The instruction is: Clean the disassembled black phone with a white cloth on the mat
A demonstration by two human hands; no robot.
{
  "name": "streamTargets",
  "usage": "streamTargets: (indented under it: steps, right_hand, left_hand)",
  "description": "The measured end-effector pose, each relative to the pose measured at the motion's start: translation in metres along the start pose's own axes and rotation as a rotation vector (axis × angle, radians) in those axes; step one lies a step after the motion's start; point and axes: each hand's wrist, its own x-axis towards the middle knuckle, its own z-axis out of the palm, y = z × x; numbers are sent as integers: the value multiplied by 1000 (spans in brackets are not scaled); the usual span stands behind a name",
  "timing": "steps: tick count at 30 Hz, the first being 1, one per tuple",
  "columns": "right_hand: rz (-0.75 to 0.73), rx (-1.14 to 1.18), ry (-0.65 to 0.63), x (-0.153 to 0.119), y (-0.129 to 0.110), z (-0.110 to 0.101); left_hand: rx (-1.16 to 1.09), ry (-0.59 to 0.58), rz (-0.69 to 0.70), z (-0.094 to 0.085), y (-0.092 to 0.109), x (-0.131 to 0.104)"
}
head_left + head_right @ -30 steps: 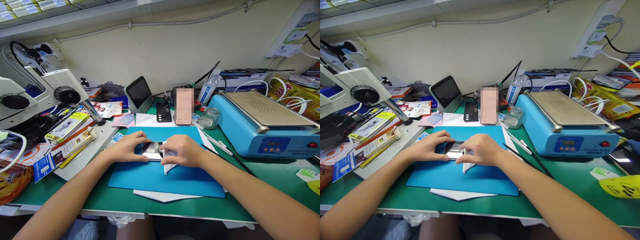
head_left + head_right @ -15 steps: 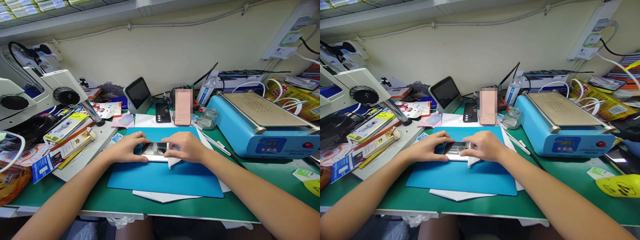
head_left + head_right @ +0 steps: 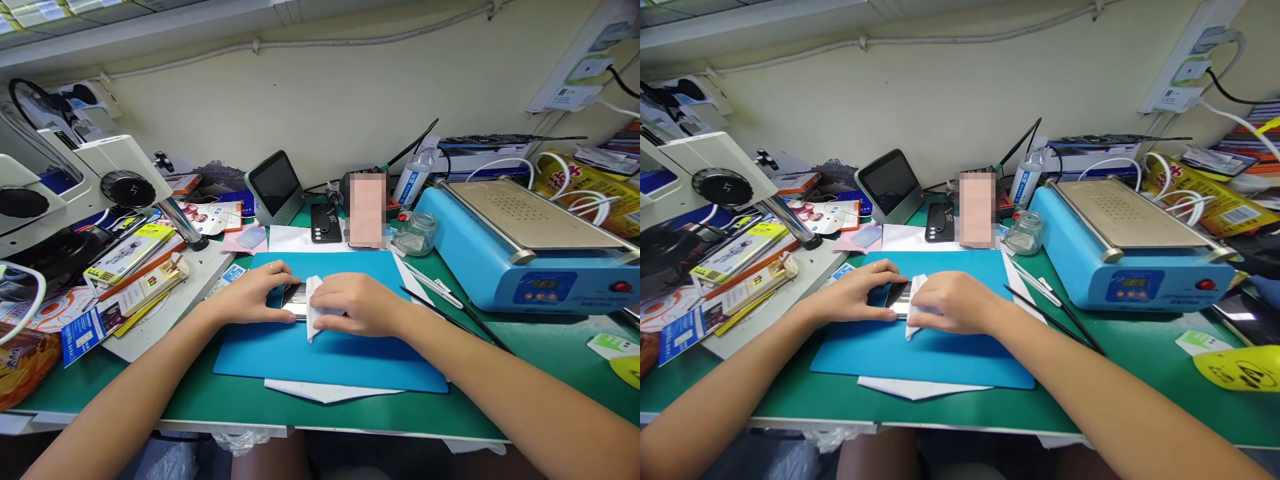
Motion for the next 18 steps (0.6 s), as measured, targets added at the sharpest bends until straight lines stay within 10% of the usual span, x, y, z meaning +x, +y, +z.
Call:
streamTargets:
  steps: [18]
  right_hand:
    - [-63,11,2,2,-1,6]
  left_hand:
    - [15,-14,13,0,0,0]
